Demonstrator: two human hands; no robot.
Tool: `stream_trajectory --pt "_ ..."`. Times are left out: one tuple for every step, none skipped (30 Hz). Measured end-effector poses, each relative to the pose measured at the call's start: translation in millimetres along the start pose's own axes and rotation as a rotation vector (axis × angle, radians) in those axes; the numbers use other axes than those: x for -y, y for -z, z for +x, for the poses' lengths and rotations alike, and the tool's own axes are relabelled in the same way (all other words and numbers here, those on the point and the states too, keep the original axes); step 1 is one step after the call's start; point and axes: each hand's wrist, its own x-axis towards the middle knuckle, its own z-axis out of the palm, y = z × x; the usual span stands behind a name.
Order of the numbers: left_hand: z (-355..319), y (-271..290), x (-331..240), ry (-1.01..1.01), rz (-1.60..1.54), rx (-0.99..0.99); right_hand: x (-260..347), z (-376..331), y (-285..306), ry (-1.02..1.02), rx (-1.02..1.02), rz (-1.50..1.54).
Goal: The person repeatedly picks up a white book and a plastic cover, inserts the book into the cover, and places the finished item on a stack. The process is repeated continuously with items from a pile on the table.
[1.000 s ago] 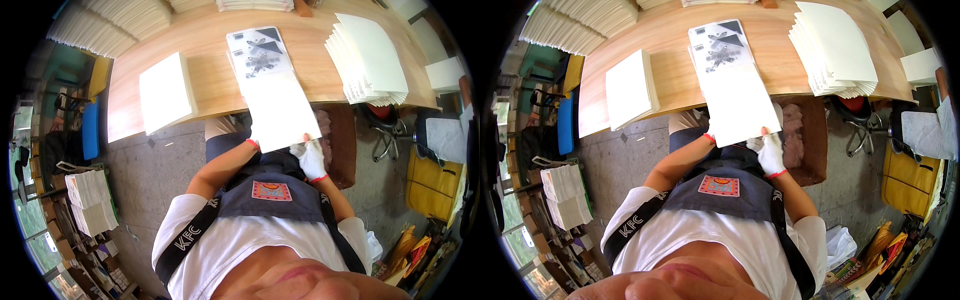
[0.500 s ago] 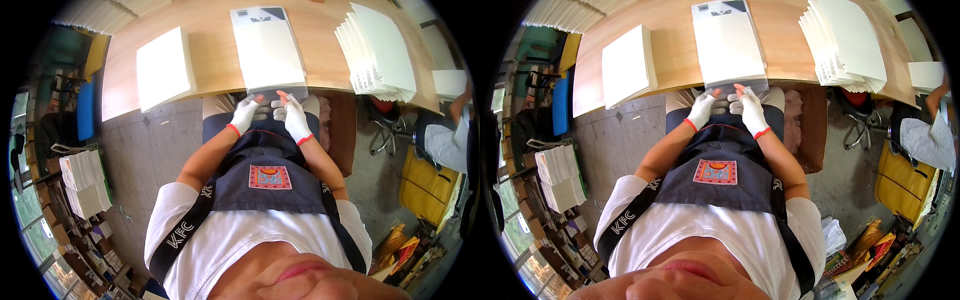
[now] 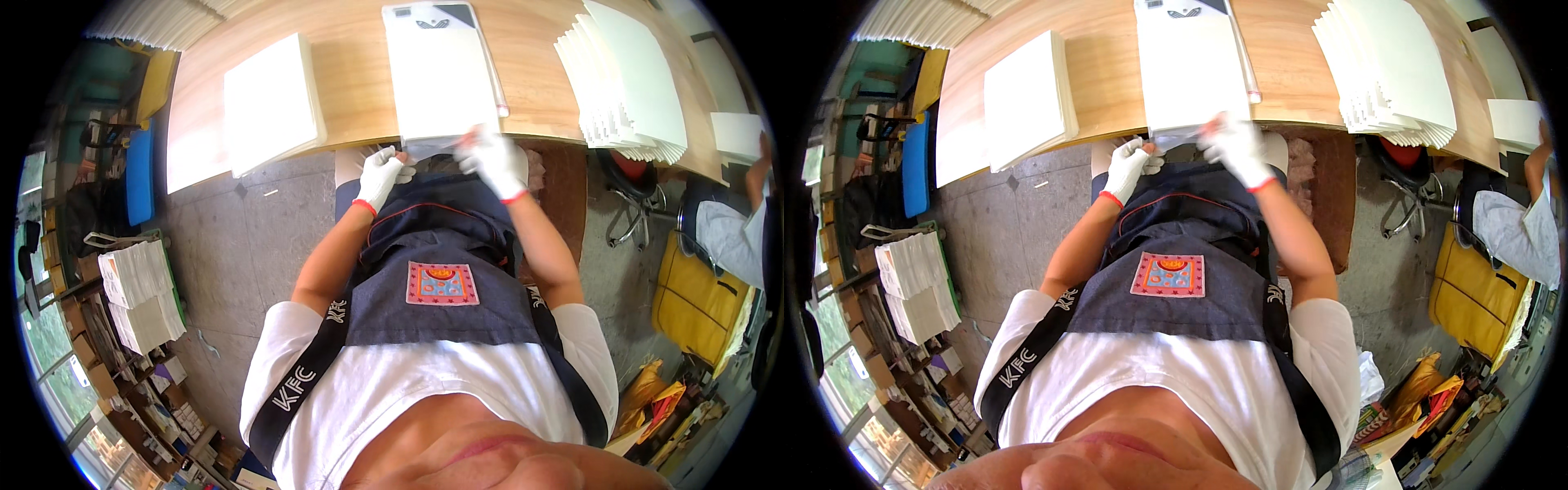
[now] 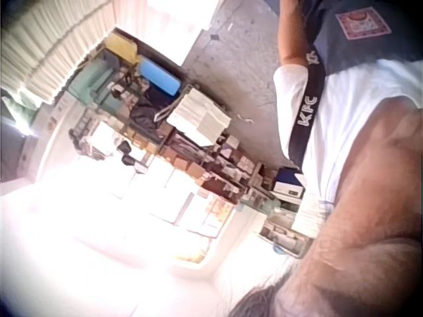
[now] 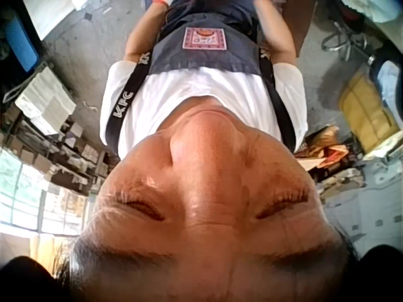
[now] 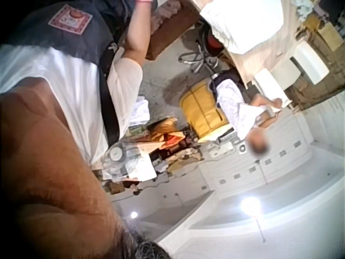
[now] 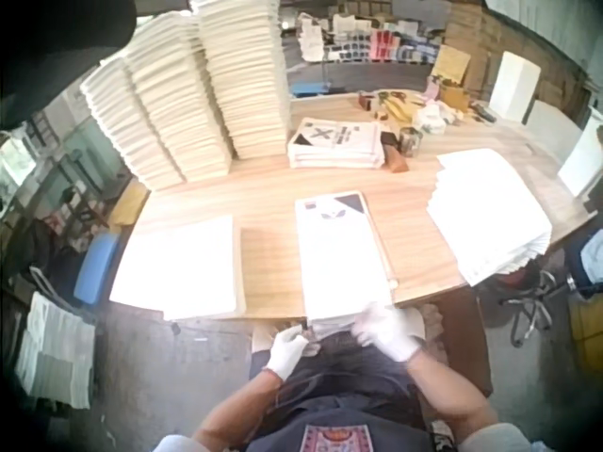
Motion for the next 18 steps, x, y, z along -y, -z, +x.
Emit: stream_trajectory --pt "-2.4 5.8 -0.2 -0.030 0.073 0.011 7.0 -4.6 31.9 0.170 -0.274 0.095" --pt "-6.5 12.6 -0.4 -0.059 0.145 0.024 -7.1 0.7 95.3 0.253 -0.051 0.907" --pt "-7.8 14.2 -2.3 -0.088 0.223 0.061 -42.7 3.3 192.8 0.408 0.145 0.854" --pt "-11.4 16.6 -6.1 -0.090 0.249 0.087 -62.2 -15.1 219.1 0.374 -0.422 0.555" --pt "-15.5 20.7 -5.3 -0.256 0.394 -0.015 -74.1 -35.9 227.7 0.312 -0.955 0.213" --pt "-16.5 22.4 -5.3 -0.429 0.538 -0.103 -81.3 -53.9 228.1 0.175 -0.787 -0.296" --pt "-16.4 22.4 -5.9 -0.605 0.676 -0.201 -85.7 -68.0 226.0 0.027 -0.574 -0.791" --pt "-11.1 21.2 -6.7 -0.740 0.811 -0.192 -88.6 -79.5 220.0 -0.134 -0.322 -1.264" --pt "-4.4 22.4 -7.7 -0.869 0.952 -0.188 -92.2 -83.9 210.3 -0.305 -0.017 -1.709" --pt "0.8 25.4 -7.9 -0.993 1.096 -0.194 -70.7 -73.9 174.3 -0.209 -0.134 -1.595" --pt "3.2 24.6 -8.8 -1.124 1.238 -0.185 -42.2 -63.1 133.0 -0.122 -0.259 -1.473" --pt "-0.5 13.3 -20.2 -1.102 1.270 -0.161 -34.5 -51.8 117.1 0.213 -0.256 -1.464" --pt "1.2 13.7 -21.7 -1.107 1.260 -0.120 -27.7 -39.9 102.8 0.552 -0.251 -1.431" --pt "4.7 16.5 -21.8 -1.111 1.251 -0.082 -16.7 -30.9 80.6 0.655 -0.214 -1.484" --pt "6.8 15.3 -26.6 -1.117 1.239 -0.040 -8.7 -23.8 65.6 0.755 -0.178 -1.540" --pt "6.7 13.3 -30.6 -1.193 1.157 -0.068 -10.0 -16.4 63.4 0.738 -0.135 -1.450" --pt "9.0 14.0 -27.7 -1.109 1.100 -0.120 -15.0 -6.7 63.9 0.727 -0.089 -1.359" --pt "11.2 16.1 -20.3 -1.020 1.043 -0.174 -25.5 4.9 65.6 0.728 -0.141 -1.336"
